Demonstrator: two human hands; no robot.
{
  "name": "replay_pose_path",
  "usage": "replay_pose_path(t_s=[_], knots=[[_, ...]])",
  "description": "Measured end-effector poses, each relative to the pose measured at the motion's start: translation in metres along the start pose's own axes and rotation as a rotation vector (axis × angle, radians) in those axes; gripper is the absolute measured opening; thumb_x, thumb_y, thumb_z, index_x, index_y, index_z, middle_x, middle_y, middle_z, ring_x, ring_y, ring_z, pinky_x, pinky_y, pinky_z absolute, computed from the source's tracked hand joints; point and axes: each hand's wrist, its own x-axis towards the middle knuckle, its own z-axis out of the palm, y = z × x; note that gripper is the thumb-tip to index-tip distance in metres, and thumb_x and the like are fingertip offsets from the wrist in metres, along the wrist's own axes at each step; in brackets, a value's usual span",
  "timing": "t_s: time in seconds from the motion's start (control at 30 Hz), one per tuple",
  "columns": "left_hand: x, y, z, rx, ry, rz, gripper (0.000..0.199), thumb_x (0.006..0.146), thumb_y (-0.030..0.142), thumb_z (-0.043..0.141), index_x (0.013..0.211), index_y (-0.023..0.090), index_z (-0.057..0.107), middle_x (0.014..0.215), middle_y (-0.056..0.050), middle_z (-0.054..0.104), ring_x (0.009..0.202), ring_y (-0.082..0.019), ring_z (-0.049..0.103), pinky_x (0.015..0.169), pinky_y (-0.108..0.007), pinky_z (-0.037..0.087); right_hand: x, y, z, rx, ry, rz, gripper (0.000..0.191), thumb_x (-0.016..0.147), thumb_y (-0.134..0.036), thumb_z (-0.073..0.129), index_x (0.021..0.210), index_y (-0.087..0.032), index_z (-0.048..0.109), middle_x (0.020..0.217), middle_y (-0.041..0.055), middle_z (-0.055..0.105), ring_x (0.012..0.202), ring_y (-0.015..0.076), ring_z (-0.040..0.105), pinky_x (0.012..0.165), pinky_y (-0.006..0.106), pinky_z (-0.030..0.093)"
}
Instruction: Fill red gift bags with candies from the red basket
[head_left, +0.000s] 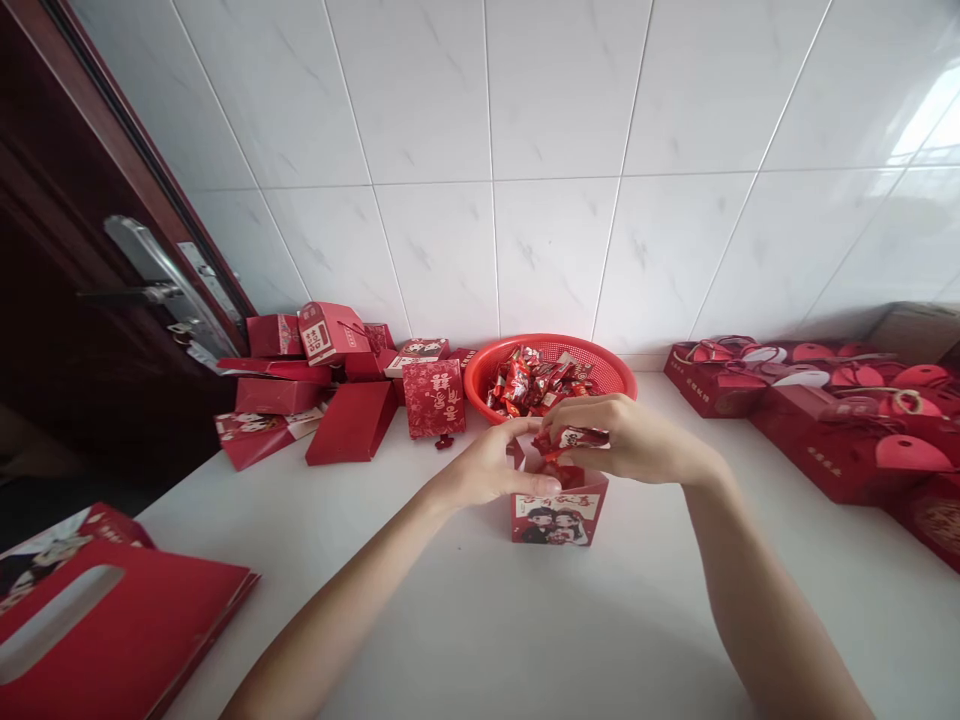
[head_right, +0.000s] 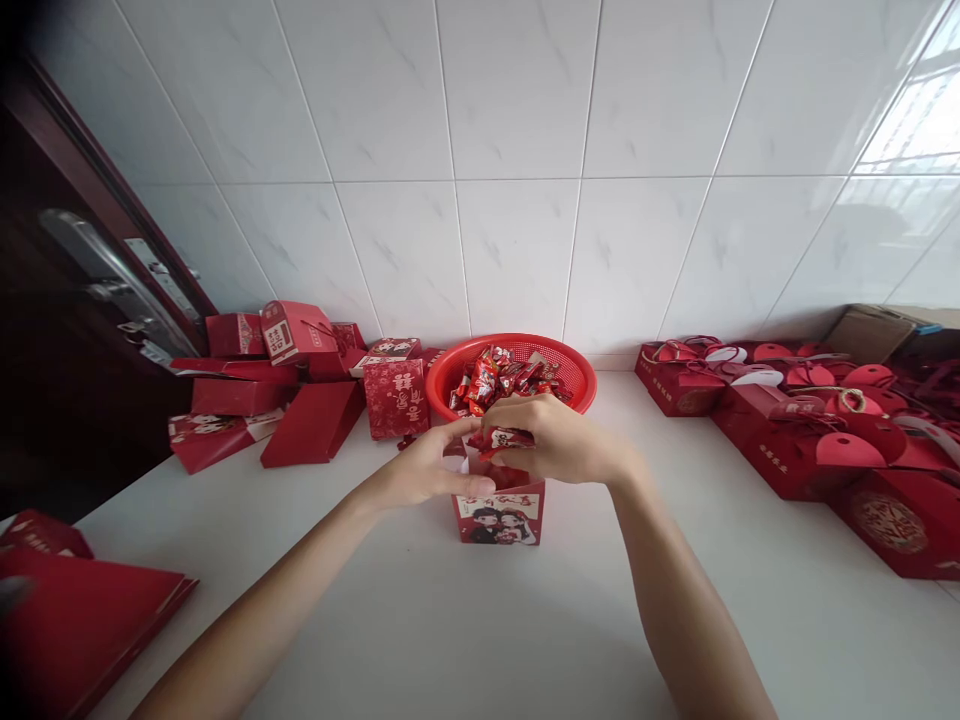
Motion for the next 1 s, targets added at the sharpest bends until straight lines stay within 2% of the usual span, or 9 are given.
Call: replay_pose_path(t_s=[0.13,0.2,0.37,0.6,0.73,0.8,1.0], knots=[[-0.0002,0.0024,-0.0005,-0.013,-0.015,0.041,0.073,0.066,0.038,0.088,0.132,0.025,0.062,0.135,-0.004,0.065,0.126,-0.030,0.058,0.107,-0.039,0.043,0.0009,-0.0014,-0.0002,-0.044,0.111,0.090,0.014,0.093,-0.033,0.064,0.094,-0.020,0.069,0.078,0.0025,0.065,0.068,0.0150,0.054,0.060,0.027,0.041],[0.0000,0.0026,-0.0005,-0.014,-0.013,0.052,0.071,0.065,0.038,0.089,0.131,0.026,0.064,0.135,-0.003,0.066,0.127,-0.030,0.058,0.108,-0.039,0.043,0.0013,-0.0021,0.0003,-0.057,0.122,0.132,0.018,0.092,-0.038,0.065,0.089,-0.020,0.068,0.071,0.0002,0.059,0.063,0.0139,0.048,0.057,0.027,0.036],[0.0006,0.0008,-0.0002,0.021,0.014,0.033,0.076,0.062,0.041,0.090,0.132,0.025,0.064,0.129,-0.005,0.069,0.121,-0.031,0.061,0.102,-0.038,0.047,0.0049,0.0003,0.0051,-0.016,0.049,0.167,0.028,0.091,-0.045,0.064,0.081,-0.020,0.065,0.070,-0.0005,0.056,0.064,0.0137,0.045,0.057,0.028,0.034],[0.0015,0.0004,0.0006,0.005,-0.012,0.055,0.065,0.065,0.036,0.088,0.125,0.024,0.067,0.116,-0.003,0.072,0.112,-0.027,0.064,0.099,-0.037,0.047,0.0036,0.0019,0.0050,0.061,0.069,0.236,0.022,0.090,-0.041,0.066,0.090,-0.019,0.069,0.069,-0.0022,0.055,0.061,0.0121,0.041,0.055,0.026,0.032],[0.0023,0.0003,0.0015,-0.024,0.002,0.059,0.065,0.064,0.033,0.088,0.125,0.023,0.066,0.117,-0.004,0.071,0.116,-0.028,0.062,0.100,-0.037,0.047,0.0045,0.0029,0.0067,0.154,-0.069,0.211,0.024,0.091,-0.041,0.064,0.084,-0.018,0.067,0.067,-0.0021,0.056,0.059,0.0112,0.043,0.054,0.026,0.032],[0.0023,0.0003,0.0011,-0.013,-0.008,0.061,0.066,0.065,0.033,0.088,0.126,0.024,0.066,0.121,-0.004,0.070,0.119,-0.028,0.061,0.103,-0.038,0.045,0.0046,0.0042,0.0065,0.169,-0.098,0.207,0.026,0.091,-0.042,0.064,0.082,-0.017,0.066,0.065,-0.0026,0.054,0.058,0.0108,0.041,0.053,0.025,0.031],[0.0019,-0.0034,-0.0017,0.080,0.030,0.043,0.076,0.064,0.037,0.089,0.135,0.027,0.062,0.141,-0.004,0.061,0.134,-0.032,0.053,0.110,-0.038,0.042,0.0035,0.0038,0.0057,0.156,0.072,0.249,0.030,0.092,-0.046,0.060,0.081,-0.018,0.059,0.066,-0.0026,0.050,0.059,0.0113,0.040,0.052,0.026,0.029]])
